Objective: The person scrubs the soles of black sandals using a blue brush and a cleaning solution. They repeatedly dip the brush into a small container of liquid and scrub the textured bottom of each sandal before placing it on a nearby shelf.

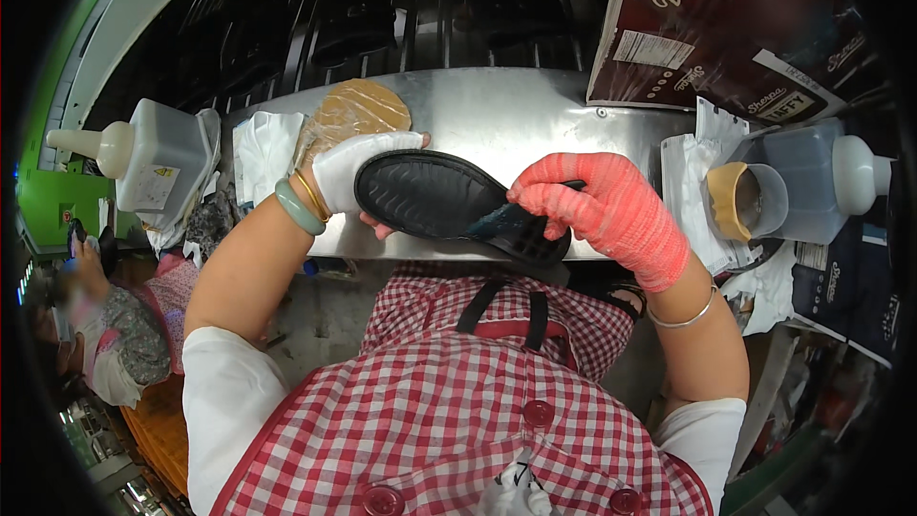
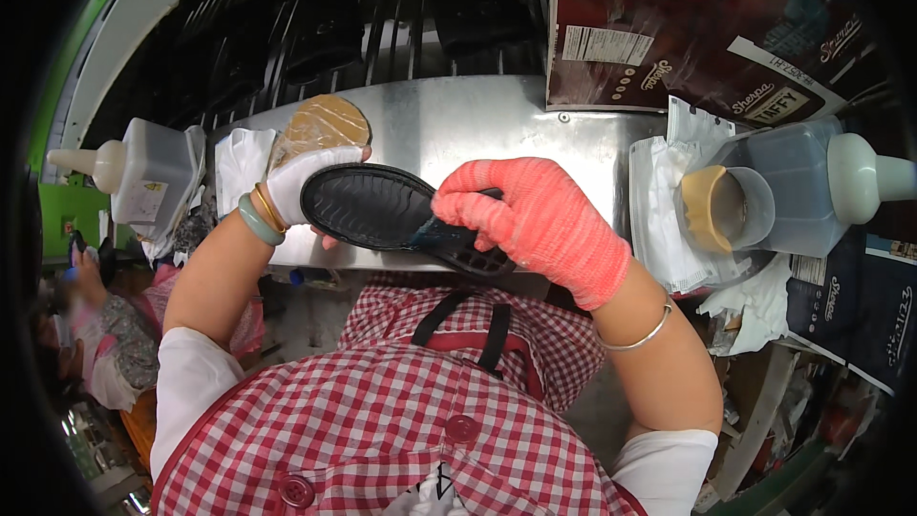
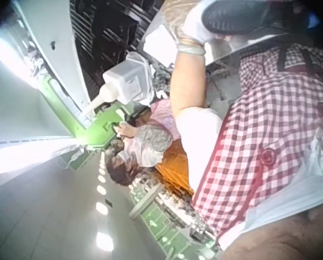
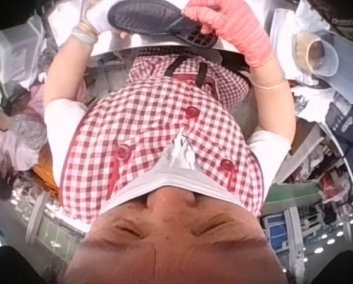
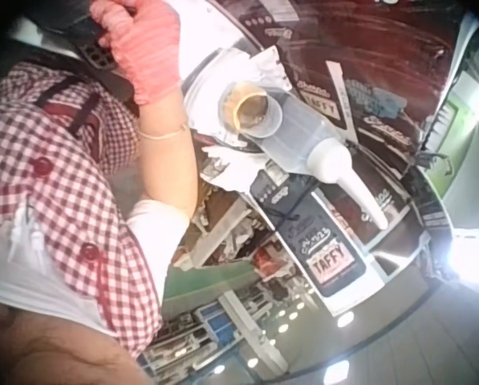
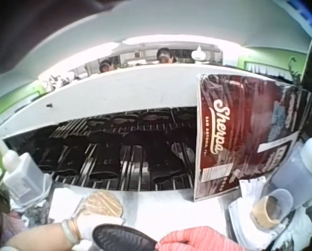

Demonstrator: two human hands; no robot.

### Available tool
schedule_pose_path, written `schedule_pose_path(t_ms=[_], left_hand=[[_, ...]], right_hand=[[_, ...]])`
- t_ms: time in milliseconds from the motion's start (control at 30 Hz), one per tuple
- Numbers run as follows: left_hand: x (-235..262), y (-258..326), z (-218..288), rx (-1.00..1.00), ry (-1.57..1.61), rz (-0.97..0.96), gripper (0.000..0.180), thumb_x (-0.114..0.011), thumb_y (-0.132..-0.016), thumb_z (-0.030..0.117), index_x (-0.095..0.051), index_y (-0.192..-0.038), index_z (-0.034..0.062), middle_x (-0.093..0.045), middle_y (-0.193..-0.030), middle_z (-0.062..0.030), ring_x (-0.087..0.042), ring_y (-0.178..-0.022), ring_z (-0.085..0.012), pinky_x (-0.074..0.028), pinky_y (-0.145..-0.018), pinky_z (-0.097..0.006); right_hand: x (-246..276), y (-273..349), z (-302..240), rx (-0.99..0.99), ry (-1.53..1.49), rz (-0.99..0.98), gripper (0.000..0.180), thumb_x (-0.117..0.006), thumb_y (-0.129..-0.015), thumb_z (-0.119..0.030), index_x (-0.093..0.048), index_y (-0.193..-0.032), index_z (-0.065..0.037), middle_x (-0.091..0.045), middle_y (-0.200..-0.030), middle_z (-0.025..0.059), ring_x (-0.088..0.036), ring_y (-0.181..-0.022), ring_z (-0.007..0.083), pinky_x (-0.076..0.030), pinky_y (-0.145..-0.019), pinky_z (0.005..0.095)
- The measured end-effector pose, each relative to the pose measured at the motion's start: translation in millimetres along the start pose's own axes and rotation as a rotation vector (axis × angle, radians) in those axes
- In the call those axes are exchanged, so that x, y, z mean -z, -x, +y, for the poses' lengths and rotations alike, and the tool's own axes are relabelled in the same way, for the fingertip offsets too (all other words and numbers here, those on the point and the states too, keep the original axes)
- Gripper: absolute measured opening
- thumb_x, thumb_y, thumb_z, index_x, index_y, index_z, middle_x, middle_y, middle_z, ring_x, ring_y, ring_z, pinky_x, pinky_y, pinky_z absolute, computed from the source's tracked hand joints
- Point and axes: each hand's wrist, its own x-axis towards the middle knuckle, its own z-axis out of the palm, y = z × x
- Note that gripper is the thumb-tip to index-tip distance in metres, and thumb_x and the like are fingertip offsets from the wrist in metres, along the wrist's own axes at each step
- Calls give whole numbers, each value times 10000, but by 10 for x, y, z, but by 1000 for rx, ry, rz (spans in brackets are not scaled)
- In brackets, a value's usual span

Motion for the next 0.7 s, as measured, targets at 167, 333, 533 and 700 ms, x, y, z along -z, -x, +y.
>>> schedule_pose_path(t_ms=[167, 333, 533, 700], left_hand=[[-145, 26, 107, 161, 30, 42, 690, -235, -959, 462, -591, -790, -104, -571, -530, -223, -509, -352, -212, -331, -286, -247], [-193, 72, 10, 144, 126, -23, 671, -213, -969, 446, -586, -808, -88, -570, -524, -207, -512, -358, -194, -334, -296, -242], [-234, 74, -140, -84, -114, -35, 598, -286, -960, 450, -589, -846, -52, -575, -526, -192, -531, -377, -201, -342, -311, -240], [-189, 210, -236, -105, -126, 9, 561, -363, -929, 456, -589, -884, -55, -628, -654, -174, -580, -450, -237, -429, -381, -285]], right_hand=[[147, 245, 65, -48, 9, 88, 216, -582, -832, -191, -668, -897, -4, -620, -723, 15, -525, -582, 71, -454, -572, 208], [7, 416, 29, 153, -235, 127, 163, -656, -821, -111, -669, -940, 1, -641, -794, 26, -557, -678, 75, -475, -671, 212], [-444, 151, 154, 875, 249, 87, 244, -713, -739, -113, -654, -963, -37, -656, -982, 116, -638, -817, 257, -513, -748, 317], [-465, 308, 342, 890, 492, 57, 266, -723, -715, -143, -647, -955, -56, -657, -981, 116, -635, -774, 266, -523, -702, 318]])
